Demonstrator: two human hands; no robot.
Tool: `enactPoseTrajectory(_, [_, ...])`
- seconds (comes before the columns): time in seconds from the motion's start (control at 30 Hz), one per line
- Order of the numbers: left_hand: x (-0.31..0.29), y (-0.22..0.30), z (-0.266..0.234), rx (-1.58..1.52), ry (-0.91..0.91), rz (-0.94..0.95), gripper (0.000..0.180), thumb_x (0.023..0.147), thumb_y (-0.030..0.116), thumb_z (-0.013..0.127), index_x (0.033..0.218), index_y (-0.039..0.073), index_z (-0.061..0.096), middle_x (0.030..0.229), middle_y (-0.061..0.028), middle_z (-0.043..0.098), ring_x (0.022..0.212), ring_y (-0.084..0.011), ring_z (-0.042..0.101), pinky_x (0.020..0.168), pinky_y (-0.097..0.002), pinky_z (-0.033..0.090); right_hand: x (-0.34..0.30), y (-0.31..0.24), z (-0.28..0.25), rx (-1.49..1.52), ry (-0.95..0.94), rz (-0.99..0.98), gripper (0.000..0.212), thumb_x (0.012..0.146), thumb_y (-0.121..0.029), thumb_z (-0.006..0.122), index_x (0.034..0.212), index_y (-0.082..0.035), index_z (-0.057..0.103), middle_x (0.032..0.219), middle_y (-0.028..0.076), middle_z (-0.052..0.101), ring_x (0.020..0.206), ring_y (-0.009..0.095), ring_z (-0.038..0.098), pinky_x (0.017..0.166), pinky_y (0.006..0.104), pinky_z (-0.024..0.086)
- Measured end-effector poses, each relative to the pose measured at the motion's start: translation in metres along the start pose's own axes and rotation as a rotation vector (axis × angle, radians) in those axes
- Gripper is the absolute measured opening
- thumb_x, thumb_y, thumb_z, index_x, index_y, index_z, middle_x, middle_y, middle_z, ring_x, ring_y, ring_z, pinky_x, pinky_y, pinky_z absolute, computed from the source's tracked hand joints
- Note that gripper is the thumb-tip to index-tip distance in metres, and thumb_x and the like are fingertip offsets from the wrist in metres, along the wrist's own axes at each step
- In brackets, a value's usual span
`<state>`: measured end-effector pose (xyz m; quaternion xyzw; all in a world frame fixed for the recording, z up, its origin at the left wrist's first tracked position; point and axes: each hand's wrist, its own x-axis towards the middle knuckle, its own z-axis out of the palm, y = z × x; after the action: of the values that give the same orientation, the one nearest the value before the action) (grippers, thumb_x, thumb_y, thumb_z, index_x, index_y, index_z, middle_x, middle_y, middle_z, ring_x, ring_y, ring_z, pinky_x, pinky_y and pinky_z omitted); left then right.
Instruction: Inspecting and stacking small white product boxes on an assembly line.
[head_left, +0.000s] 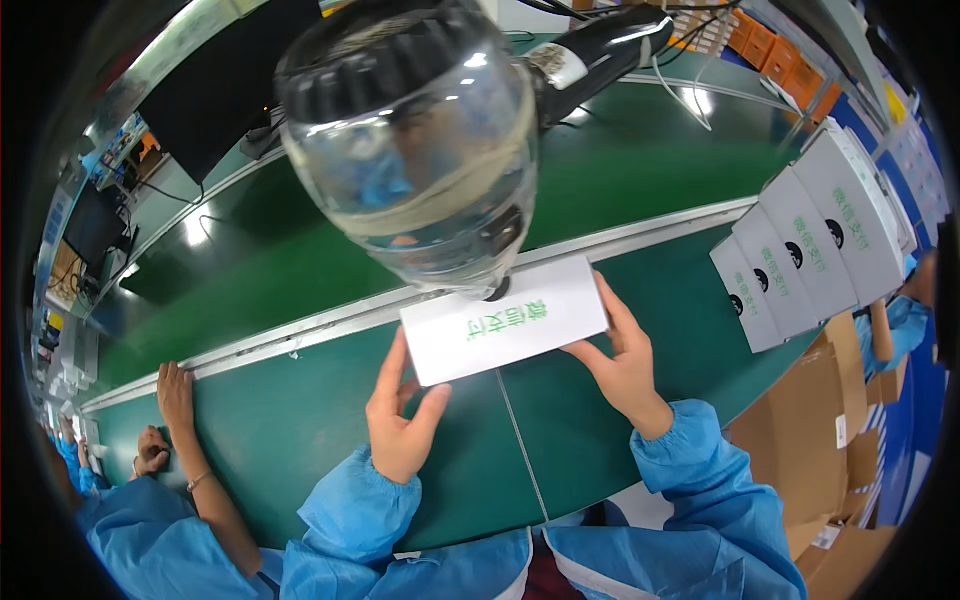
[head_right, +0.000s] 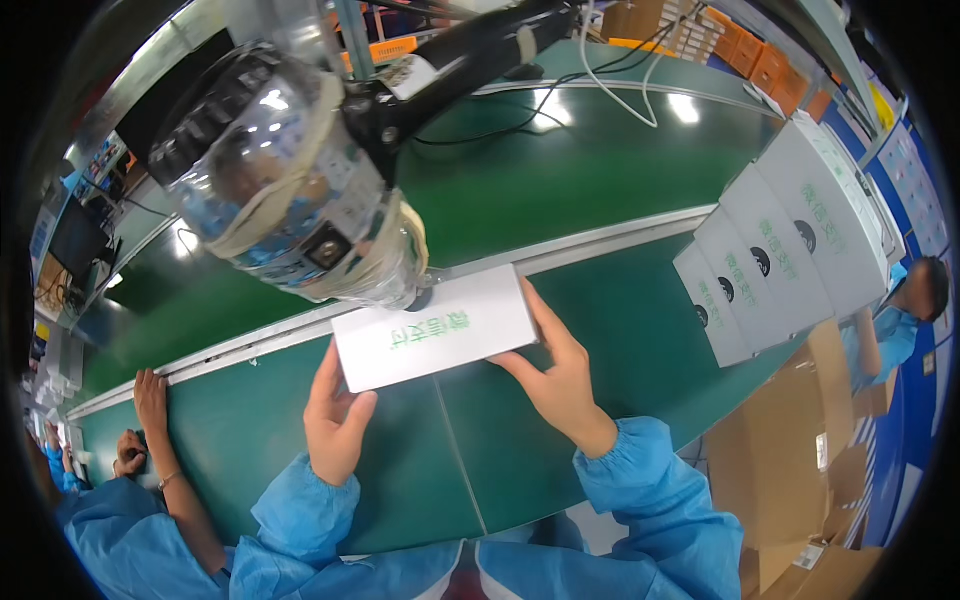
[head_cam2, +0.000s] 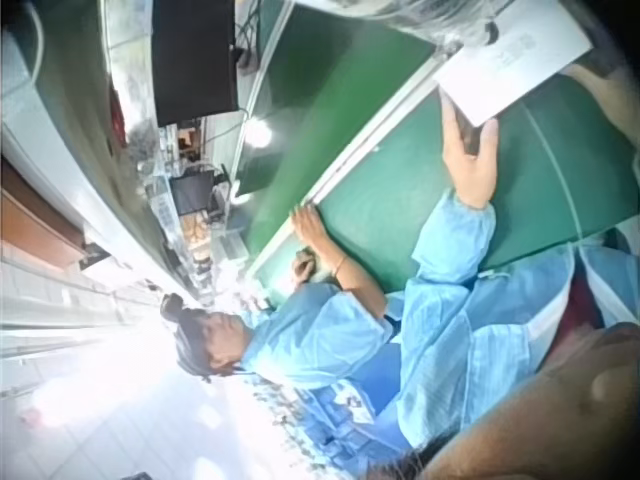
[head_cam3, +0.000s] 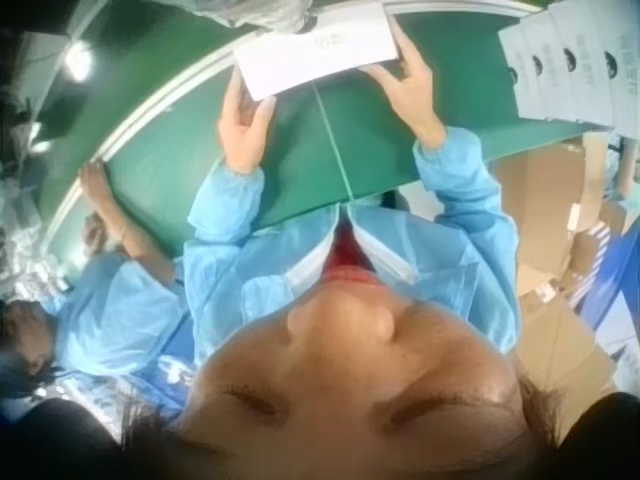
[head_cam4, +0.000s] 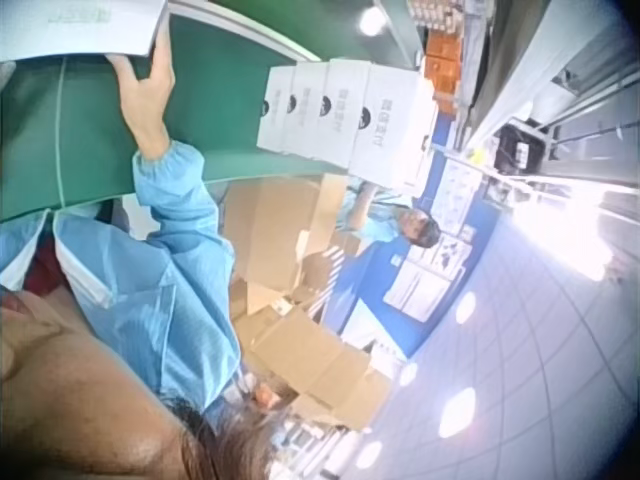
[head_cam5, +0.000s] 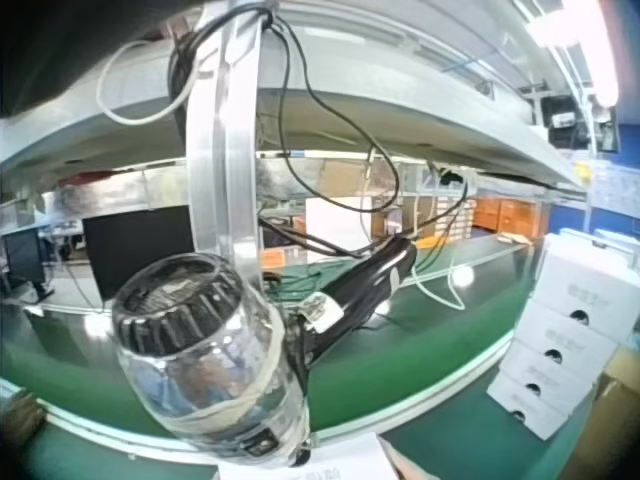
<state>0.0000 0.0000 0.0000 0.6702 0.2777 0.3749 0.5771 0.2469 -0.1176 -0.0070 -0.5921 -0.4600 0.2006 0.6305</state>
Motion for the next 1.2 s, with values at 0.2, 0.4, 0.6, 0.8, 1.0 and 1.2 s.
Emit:
enactPoseTrajectory(0.2, [-0.030, 0.024, 0.011, 0.342, -0.149, 0.284, 0.077, 0.079, 0.007, 0.074, 0.149, -0.001, 0.041, 0.149, -0.0212, 0.046, 0.137, -0.0352, 0.047, 0.114, -0.0448, 0.038, -0.064, -0.013, -0.022, 0.032, 0.059, 0.182, 0.075, 0.086, 0.011, 0.062, 0.153, 0.003, 0.030, 0.152, 0.017, 0.043, 0.136, 0.025, 0.048, 0.111, 0.0362, 0.040])
enactPoseTrajectory(0.4, [-0.082, 0.000, 0.052, 0.420, -0.752, 0.935, 0.038, 0.088, 0.020, 0.063, 0.122, 0.003, 0.064, 0.138, -0.0165, 0.057, 0.131, -0.0293, 0.052, 0.116, -0.0427, 0.038, -0.083, -0.029, -0.002, 0.051, -0.015, 0.171, 0.079, 0.093, -0.002, 0.057, 0.158, 0.002, 0.012, 0.161, 0.017, 0.024, 0.148, 0.027, 0.028, 0.120, 0.0405, 0.023])
enactPoseTrajectory(0.6, [-0.081, -0.027, 0.050, 0.307, -0.872, 0.548, 0.034, 0.091, 0.014, 0.061, 0.123, 0.002, 0.064, 0.126, -0.0149, 0.064, 0.117, -0.0283, 0.062, 0.101, -0.0412, 0.049, -0.053, -0.036, 0.090, 0.019, -0.338, 0.067, 0.088, 0.094, -0.018, 0.068, 0.158, 0.003, 0.010, 0.163, 0.023, 0.019, 0.151, 0.030, 0.020, 0.122, 0.0389, 0.018])
enactPoseTrajectory(0.8, [-0.051, -0.003, 0.038, 0.365, -0.676, 0.457, 0.023, 0.083, 0.008, 0.072, 0.106, 0.004, 0.072, 0.104, -0.0138, 0.072, 0.098, -0.0303, 0.069, 0.082, -0.0393, 0.055, -0.018, -0.052, 0.105, 0.198, -0.439, 0.021, 0.054, 0.098, -0.017, 0.062, 0.147, -0.001, 0.044, 0.155, 0.016, 0.041, 0.143, 0.029, 0.039, 0.117, 0.0391, 0.034])
enactPoseTrajectory(1.0, [-0.049, 0.014, 0.046, 0.297, -0.575, 0.275, 0.022, 0.082, 0.002, 0.074, 0.104, 0.001, 0.072, 0.105, -0.0155, 0.073, 0.098, -0.0315, 0.070, 0.086, -0.0368, 0.055, -0.062, -0.070, -0.003, -0.439, -0.002, -0.576, 0.052, 0.084, -0.012, 0.075, 0.133, -0.004, 0.059, 0.146, 0.019, 0.051, 0.135, 0.038, 0.049, 0.111, 0.0488, 0.039])
enactPoseTrajectory(1.2, [-0.043, 0.014, 0.054, 0.251, -0.530, 0.039, 0.031, 0.080, 0.002, 0.076, 0.111, 0.000, 0.070, 0.115, -0.0153, 0.071, 0.104, -0.0291, 0.069, 0.090, -0.0367, 0.055, -0.050, -0.128, -0.185, -1.027, 0.686, -0.654, 0.067, 0.078, -0.011, 0.079, 0.140, -0.004, 0.053, 0.154, 0.023, 0.038, 0.141, 0.044, 0.038, 0.115, 0.0508, 0.030])
